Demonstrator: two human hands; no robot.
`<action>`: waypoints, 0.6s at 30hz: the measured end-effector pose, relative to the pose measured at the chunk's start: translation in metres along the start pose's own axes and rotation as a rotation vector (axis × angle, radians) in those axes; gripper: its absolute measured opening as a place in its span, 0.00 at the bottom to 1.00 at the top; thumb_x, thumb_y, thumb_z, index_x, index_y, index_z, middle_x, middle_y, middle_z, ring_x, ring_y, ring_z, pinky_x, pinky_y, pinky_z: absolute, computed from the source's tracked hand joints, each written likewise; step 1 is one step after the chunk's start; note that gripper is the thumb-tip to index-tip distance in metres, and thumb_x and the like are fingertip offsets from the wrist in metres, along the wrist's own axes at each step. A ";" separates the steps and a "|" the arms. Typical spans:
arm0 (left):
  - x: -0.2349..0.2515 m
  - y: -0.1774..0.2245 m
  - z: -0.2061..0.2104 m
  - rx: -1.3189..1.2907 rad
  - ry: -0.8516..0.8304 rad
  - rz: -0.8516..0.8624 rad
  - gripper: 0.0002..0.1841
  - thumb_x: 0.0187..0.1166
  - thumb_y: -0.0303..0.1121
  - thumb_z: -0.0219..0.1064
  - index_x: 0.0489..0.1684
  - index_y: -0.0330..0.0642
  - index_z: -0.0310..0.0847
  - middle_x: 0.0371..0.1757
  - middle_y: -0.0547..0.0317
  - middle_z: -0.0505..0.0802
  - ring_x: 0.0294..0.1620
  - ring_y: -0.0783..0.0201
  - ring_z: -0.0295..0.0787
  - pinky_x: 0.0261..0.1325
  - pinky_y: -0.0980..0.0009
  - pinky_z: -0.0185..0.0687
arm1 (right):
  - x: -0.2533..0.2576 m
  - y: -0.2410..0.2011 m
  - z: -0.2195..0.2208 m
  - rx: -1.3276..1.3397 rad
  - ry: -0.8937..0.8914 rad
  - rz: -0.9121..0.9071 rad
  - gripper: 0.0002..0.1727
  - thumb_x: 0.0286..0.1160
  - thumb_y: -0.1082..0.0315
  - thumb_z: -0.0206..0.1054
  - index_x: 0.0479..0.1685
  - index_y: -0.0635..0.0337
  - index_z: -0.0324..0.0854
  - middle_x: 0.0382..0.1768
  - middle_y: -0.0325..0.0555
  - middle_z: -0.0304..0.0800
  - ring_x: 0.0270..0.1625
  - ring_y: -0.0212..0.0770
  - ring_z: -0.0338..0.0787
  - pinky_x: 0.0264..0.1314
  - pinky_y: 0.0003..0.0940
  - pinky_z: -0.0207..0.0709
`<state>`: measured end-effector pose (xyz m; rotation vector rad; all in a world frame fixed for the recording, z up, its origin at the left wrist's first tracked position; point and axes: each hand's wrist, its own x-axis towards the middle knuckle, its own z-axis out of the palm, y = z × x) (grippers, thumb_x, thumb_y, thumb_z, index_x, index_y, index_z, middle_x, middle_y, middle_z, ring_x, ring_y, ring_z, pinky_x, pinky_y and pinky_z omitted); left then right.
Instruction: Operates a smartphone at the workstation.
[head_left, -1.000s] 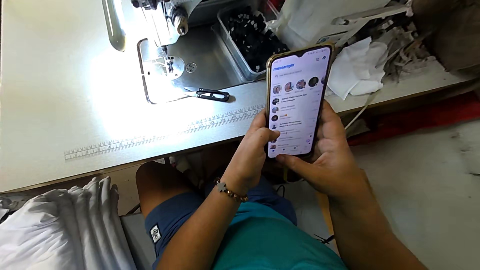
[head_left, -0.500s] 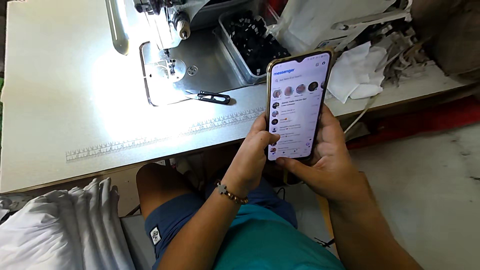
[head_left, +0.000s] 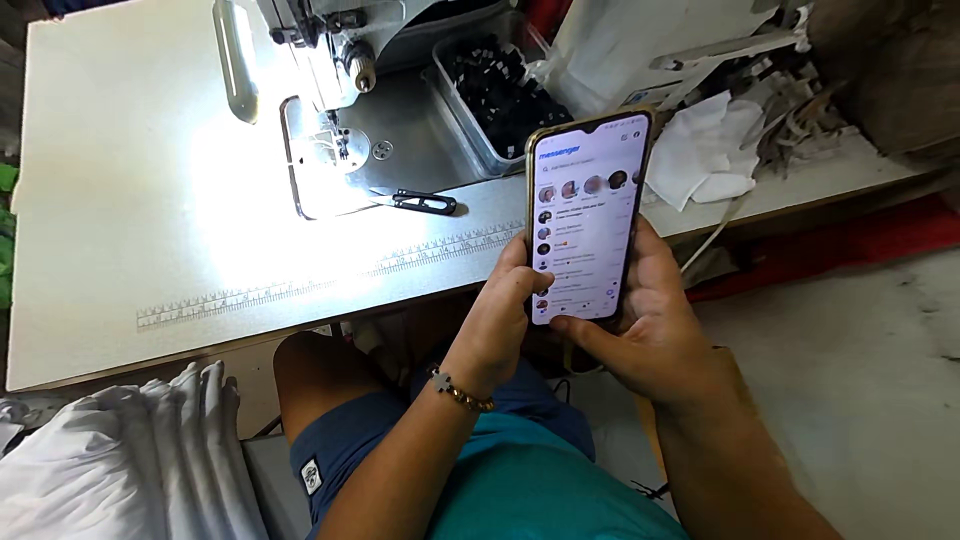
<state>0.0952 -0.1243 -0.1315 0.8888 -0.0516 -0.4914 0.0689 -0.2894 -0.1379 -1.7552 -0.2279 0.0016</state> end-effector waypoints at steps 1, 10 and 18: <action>0.000 0.000 0.000 0.006 -0.002 0.004 0.26 0.85 0.30 0.38 0.85 0.45 0.56 0.68 0.51 0.81 0.63 0.64 0.84 0.65 0.63 0.82 | 0.000 0.000 0.000 -0.014 -0.002 -0.012 0.58 0.60 0.71 0.75 0.94 0.57 0.39 0.77 0.42 0.75 0.73 0.34 0.84 0.67 0.29 0.86; 0.000 0.001 0.001 0.024 -0.024 0.007 0.25 0.83 0.30 0.39 0.81 0.46 0.60 0.60 0.54 0.84 0.51 0.67 0.88 0.46 0.70 0.87 | 0.007 -0.004 -0.008 -0.032 0.019 -0.082 0.51 0.69 0.68 0.72 0.92 0.59 0.43 0.71 0.36 0.80 0.67 0.28 0.87 0.66 0.24 0.85; -0.012 0.004 0.008 0.117 -0.064 -0.029 0.26 0.83 0.33 0.40 0.82 0.52 0.62 0.58 0.57 0.86 0.42 0.71 0.87 0.36 0.75 0.83 | 0.041 -0.018 -0.019 -0.005 0.171 -0.250 0.38 0.79 0.75 0.61 0.87 0.66 0.46 0.58 0.31 0.85 0.56 0.26 0.91 0.61 0.23 0.88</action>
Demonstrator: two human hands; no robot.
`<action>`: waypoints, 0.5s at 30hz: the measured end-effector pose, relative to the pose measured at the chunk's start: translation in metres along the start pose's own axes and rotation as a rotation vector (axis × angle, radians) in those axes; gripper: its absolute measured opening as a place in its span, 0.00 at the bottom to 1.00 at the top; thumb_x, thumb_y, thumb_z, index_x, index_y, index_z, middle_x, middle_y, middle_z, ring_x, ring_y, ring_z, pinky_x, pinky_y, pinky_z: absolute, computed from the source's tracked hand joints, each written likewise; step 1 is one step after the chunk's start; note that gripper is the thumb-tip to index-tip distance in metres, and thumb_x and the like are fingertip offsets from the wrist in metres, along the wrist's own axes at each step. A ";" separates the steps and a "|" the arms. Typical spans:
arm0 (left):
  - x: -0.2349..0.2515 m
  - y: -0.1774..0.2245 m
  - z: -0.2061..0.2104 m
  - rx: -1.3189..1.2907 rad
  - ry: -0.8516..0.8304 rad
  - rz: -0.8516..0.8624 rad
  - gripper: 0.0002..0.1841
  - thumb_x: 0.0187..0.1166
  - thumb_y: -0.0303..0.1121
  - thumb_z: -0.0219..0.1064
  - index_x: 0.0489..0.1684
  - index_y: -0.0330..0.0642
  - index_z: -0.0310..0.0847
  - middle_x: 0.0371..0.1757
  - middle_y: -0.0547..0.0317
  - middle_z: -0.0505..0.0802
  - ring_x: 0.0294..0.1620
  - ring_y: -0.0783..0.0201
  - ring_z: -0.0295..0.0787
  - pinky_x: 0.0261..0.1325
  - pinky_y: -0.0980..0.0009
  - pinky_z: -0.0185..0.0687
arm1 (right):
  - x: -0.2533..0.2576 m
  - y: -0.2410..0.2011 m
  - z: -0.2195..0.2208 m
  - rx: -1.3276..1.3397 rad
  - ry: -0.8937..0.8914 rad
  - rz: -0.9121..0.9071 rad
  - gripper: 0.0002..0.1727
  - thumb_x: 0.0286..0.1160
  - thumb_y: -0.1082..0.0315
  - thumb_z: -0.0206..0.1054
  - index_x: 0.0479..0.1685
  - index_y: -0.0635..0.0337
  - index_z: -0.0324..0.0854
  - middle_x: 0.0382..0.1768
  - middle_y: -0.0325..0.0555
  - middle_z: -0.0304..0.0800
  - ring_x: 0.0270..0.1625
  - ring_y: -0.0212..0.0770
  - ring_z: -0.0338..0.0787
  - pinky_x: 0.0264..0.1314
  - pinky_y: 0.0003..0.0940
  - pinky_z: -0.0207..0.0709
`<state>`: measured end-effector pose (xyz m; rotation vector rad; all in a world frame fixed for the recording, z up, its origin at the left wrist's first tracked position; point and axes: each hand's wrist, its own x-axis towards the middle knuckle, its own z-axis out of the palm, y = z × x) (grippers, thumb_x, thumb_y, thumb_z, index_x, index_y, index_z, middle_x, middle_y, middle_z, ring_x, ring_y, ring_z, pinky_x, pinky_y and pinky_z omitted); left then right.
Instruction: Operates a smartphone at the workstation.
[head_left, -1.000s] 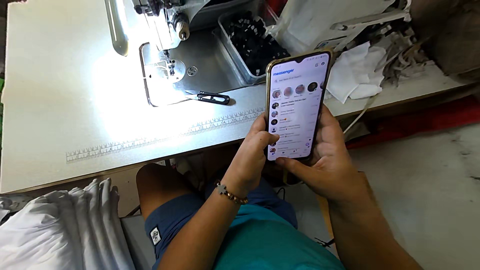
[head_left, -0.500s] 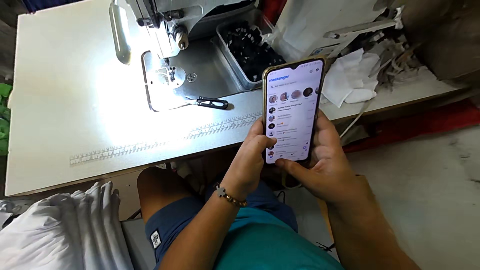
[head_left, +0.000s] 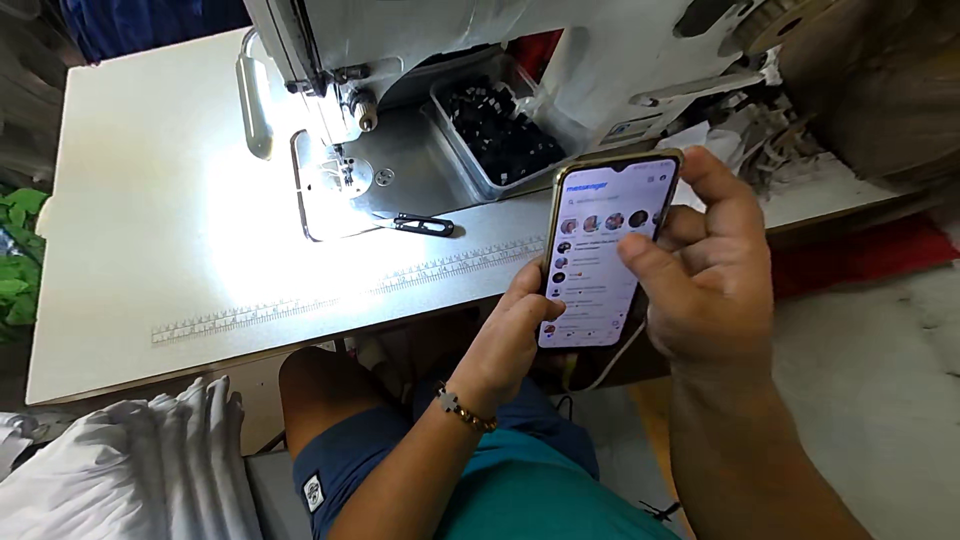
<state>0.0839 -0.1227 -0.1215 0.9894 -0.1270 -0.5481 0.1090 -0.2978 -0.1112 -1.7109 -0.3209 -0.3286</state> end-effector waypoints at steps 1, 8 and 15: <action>0.001 0.000 0.001 0.007 0.002 0.004 0.26 0.82 0.33 0.40 0.81 0.51 0.63 0.57 0.58 0.86 0.41 0.72 0.87 0.35 0.76 0.83 | 0.002 -0.001 0.001 0.001 0.012 -0.003 0.37 0.79 0.76 0.61 0.86 0.66 0.47 0.57 0.30 0.86 0.55 0.25 0.91 0.60 0.23 0.88; -0.001 0.000 -0.001 -0.004 0.012 -0.011 0.26 0.83 0.33 0.40 0.80 0.53 0.64 0.57 0.58 0.87 0.41 0.70 0.88 0.33 0.75 0.83 | -0.001 0.002 0.000 0.021 0.032 0.005 0.33 0.83 0.76 0.56 0.86 0.63 0.49 0.51 0.27 0.88 0.52 0.25 0.92 0.58 0.23 0.88; 0.010 -0.007 -0.007 -0.062 0.020 0.007 0.25 0.83 0.31 0.39 0.80 0.48 0.60 0.60 0.53 0.85 0.48 0.66 0.89 0.36 0.71 0.86 | -0.012 0.005 0.002 0.036 0.028 0.072 0.30 0.86 0.73 0.51 0.87 0.63 0.49 0.52 0.28 0.89 0.53 0.26 0.92 0.60 0.25 0.88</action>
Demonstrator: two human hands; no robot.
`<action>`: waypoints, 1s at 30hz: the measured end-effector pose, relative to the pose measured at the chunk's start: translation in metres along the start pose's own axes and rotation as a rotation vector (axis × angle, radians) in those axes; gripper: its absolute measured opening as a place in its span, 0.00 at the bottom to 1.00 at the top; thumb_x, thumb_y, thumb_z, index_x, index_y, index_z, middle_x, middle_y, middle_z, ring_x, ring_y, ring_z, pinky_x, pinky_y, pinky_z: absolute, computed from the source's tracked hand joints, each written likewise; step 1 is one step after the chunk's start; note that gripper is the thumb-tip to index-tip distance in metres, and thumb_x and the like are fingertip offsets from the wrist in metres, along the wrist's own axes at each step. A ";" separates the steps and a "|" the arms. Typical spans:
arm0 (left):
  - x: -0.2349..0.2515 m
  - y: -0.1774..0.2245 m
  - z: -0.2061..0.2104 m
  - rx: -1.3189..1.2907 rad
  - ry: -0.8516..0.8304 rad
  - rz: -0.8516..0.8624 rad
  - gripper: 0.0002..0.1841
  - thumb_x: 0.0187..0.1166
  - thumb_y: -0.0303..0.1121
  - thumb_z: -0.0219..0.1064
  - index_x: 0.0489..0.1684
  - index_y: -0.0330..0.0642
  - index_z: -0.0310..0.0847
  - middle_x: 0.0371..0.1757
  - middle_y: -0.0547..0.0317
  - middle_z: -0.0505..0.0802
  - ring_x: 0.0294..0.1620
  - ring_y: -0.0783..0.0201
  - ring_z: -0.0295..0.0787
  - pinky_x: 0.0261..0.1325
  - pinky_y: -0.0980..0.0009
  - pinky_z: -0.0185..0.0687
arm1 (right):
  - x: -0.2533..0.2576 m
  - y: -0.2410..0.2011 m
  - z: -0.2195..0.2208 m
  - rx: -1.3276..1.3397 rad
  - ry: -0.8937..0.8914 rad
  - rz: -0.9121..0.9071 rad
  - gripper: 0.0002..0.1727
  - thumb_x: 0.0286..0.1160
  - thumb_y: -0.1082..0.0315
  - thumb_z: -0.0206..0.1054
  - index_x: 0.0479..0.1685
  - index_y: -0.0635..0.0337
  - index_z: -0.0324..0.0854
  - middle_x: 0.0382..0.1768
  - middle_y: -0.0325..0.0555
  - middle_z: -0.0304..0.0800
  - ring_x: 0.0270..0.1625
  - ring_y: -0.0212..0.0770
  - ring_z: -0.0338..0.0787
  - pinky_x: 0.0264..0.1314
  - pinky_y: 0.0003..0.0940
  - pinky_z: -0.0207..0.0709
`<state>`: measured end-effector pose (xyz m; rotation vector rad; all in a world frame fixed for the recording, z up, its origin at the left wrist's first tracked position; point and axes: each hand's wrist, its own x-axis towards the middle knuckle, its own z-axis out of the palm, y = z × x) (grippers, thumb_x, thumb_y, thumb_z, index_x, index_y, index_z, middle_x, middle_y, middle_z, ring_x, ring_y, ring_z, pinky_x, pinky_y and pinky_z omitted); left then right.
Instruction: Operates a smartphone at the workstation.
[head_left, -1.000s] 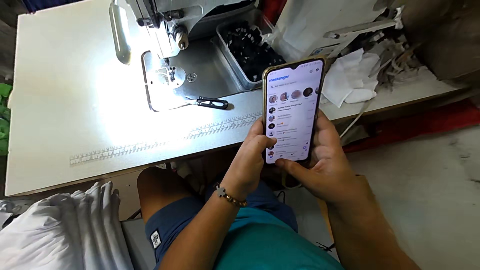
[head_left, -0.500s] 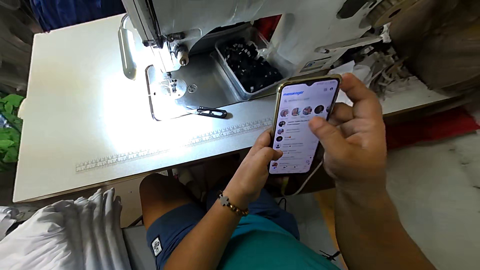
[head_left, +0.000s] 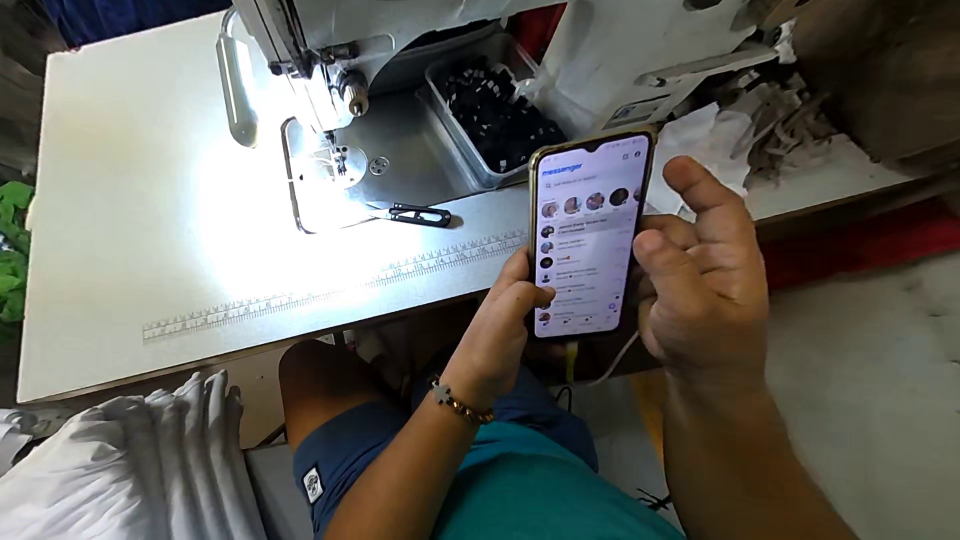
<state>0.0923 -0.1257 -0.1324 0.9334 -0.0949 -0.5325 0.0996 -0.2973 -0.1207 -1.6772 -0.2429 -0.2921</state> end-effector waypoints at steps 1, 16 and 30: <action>0.001 -0.001 0.000 -0.004 0.004 0.003 0.25 0.82 0.30 0.39 0.80 0.47 0.60 0.60 0.53 0.85 0.48 0.65 0.89 0.36 0.71 0.87 | -0.001 0.000 0.001 0.006 0.000 0.010 0.30 0.87 0.73 0.50 0.87 0.63 0.49 0.53 0.29 0.89 0.54 0.26 0.92 0.61 0.26 0.88; 0.000 0.000 0.001 -0.006 0.031 0.011 0.29 0.82 0.31 0.41 0.86 0.47 0.55 0.65 0.49 0.82 0.55 0.62 0.87 0.43 0.68 0.87 | -0.009 0.003 0.005 0.000 -0.056 0.009 0.23 0.88 0.72 0.48 0.81 0.68 0.62 0.62 0.36 0.87 0.62 0.29 0.89 0.68 0.28 0.85; 0.002 -0.001 0.001 0.010 0.015 0.034 0.25 0.83 0.32 0.39 0.80 0.44 0.59 0.58 0.51 0.84 0.45 0.65 0.89 0.33 0.72 0.85 | -0.009 0.002 0.004 0.000 -0.071 0.007 0.25 0.88 0.74 0.48 0.82 0.69 0.59 0.65 0.37 0.86 0.65 0.30 0.88 0.70 0.29 0.84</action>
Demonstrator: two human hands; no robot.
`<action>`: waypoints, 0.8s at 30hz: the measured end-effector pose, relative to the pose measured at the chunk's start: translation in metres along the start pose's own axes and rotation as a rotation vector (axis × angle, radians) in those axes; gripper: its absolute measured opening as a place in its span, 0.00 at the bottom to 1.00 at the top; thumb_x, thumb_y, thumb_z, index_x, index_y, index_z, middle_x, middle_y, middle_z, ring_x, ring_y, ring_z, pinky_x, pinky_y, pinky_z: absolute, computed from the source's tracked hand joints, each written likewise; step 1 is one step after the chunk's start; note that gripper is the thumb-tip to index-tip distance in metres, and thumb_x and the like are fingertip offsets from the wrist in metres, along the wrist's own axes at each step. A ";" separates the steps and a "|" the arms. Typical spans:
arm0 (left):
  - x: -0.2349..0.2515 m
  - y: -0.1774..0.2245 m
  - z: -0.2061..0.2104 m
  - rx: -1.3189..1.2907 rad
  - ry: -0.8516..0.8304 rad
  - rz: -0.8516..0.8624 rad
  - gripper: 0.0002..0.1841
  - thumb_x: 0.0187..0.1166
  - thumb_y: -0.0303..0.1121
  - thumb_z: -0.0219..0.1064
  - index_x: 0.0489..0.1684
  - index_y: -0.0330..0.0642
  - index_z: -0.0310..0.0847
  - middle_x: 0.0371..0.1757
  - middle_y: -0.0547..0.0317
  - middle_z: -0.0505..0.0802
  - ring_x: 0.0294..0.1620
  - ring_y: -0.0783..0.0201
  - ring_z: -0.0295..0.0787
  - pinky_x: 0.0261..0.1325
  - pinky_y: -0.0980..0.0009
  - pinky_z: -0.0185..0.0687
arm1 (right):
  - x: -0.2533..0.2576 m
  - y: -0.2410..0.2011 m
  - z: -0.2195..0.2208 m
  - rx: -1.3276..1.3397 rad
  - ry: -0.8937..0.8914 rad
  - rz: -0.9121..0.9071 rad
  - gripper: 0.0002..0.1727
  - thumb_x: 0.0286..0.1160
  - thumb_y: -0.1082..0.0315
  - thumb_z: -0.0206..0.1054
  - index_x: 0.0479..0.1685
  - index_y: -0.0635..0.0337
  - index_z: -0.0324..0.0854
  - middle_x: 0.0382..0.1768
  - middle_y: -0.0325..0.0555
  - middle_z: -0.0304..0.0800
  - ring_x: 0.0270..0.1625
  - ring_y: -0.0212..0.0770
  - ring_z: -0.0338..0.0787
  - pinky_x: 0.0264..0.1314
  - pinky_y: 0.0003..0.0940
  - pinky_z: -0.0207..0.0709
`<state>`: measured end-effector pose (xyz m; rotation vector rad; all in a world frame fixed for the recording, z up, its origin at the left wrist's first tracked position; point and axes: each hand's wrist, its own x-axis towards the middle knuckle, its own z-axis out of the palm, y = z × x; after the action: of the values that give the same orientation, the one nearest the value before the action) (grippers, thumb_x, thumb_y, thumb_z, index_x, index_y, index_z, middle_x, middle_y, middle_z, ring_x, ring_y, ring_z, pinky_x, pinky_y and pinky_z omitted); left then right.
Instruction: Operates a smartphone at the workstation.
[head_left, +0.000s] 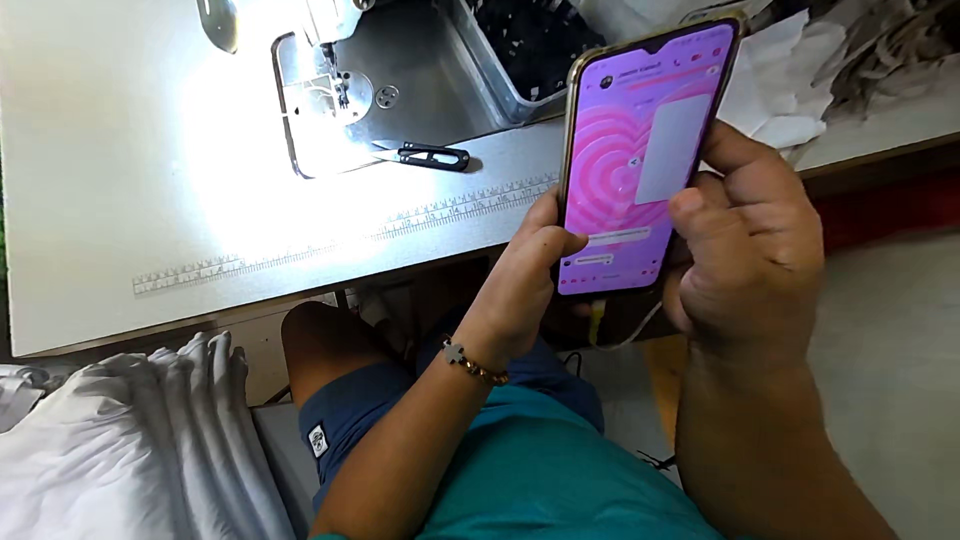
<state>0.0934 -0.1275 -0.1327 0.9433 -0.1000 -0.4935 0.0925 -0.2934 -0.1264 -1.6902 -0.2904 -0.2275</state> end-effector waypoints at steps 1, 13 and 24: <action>0.000 0.000 0.000 -0.004 -0.003 -0.003 0.26 0.83 0.32 0.39 0.82 0.44 0.58 0.59 0.50 0.84 0.46 0.64 0.88 0.34 0.71 0.85 | 0.000 0.000 0.000 0.002 0.003 -0.002 0.25 0.87 0.74 0.48 0.82 0.70 0.59 0.65 0.38 0.87 0.65 0.30 0.88 0.71 0.29 0.84; 0.002 0.002 0.001 -0.011 0.022 -0.022 0.25 0.84 0.31 0.38 0.82 0.45 0.58 0.59 0.49 0.83 0.46 0.63 0.89 0.32 0.71 0.85 | 0.003 0.001 -0.001 -0.017 -0.009 -0.011 0.25 0.87 0.74 0.48 0.82 0.69 0.59 0.64 0.36 0.86 0.64 0.28 0.88 0.71 0.27 0.83; 0.004 0.002 0.000 -0.007 0.019 -0.008 0.24 0.83 0.31 0.39 0.78 0.44 0.60 0.56 0.51 0.84 0.42 0.65 0.88 0.29 0.73 0.83 | 0.004 0.001 0.001 -0.016 -0.013 0.006 0.25 0.87 0.74 0.48 0.82 0.68 0.59 0.65 0.36 0.85 0.65 0.29 0.87 0.72 0.28 0.82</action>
<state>0.0976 -0.1280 -0.1320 0.9413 -0.0776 -0.4920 0.0963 -0.2921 -0.1264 -1.7086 -0.2935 -0.2152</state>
